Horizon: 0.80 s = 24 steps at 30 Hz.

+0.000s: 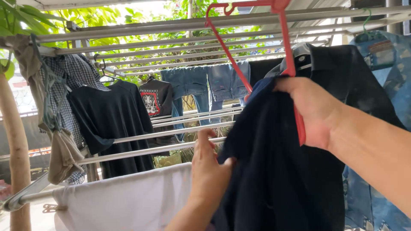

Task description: Hanging various pieces of clothing on a drying rack using hangers and clips.

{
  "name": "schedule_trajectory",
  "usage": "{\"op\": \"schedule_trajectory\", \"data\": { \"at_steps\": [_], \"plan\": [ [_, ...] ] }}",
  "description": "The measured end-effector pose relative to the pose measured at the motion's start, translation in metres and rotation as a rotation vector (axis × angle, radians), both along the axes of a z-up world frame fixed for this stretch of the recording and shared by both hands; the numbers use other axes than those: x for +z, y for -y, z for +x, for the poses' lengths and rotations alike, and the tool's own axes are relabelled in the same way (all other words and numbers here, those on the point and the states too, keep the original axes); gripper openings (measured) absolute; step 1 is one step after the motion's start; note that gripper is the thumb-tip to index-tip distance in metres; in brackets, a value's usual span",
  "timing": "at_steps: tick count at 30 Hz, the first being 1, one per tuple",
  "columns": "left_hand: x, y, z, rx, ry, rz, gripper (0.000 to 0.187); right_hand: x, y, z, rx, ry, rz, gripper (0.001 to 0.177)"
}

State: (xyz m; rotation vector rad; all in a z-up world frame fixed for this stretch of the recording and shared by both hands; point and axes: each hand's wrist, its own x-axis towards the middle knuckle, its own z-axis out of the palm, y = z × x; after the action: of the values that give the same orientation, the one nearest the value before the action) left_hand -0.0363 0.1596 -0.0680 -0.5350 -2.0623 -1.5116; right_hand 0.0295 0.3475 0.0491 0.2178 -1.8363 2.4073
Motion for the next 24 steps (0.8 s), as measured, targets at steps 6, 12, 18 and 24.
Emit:
{"op": "schedule_trajectory", "data": {
  "at_steps": [6, 12, 18, 24],
  "plan": [
    [-0.101, -0.005, -0.044, -0.224, 0.036, -0.136, 0.036, 0.008, 0.007, -0.01, -0.039, -0.042, -0.049, 0.037],
    [-0.159, 0.05, -0.107, -0.628, 0.815, 0.048, 0.032, 0.004, -0.014, -0.023, -0.168, 0.062, 0.073, 0.035],
    [-0.041, 0.112, -0.075, -0.358, 1.111, -0.015, 0.053, -0.053, -0.062, -0.053, -0.473, 0.206, 0.524, 0.037],
    [0.023, 0.128, -0.106, -0.643, 1.137, 0.577, 0.045, -0.049, -0.019, -0.011, -0.266, 0.311, 0.805, 0.04]
  ]
}}
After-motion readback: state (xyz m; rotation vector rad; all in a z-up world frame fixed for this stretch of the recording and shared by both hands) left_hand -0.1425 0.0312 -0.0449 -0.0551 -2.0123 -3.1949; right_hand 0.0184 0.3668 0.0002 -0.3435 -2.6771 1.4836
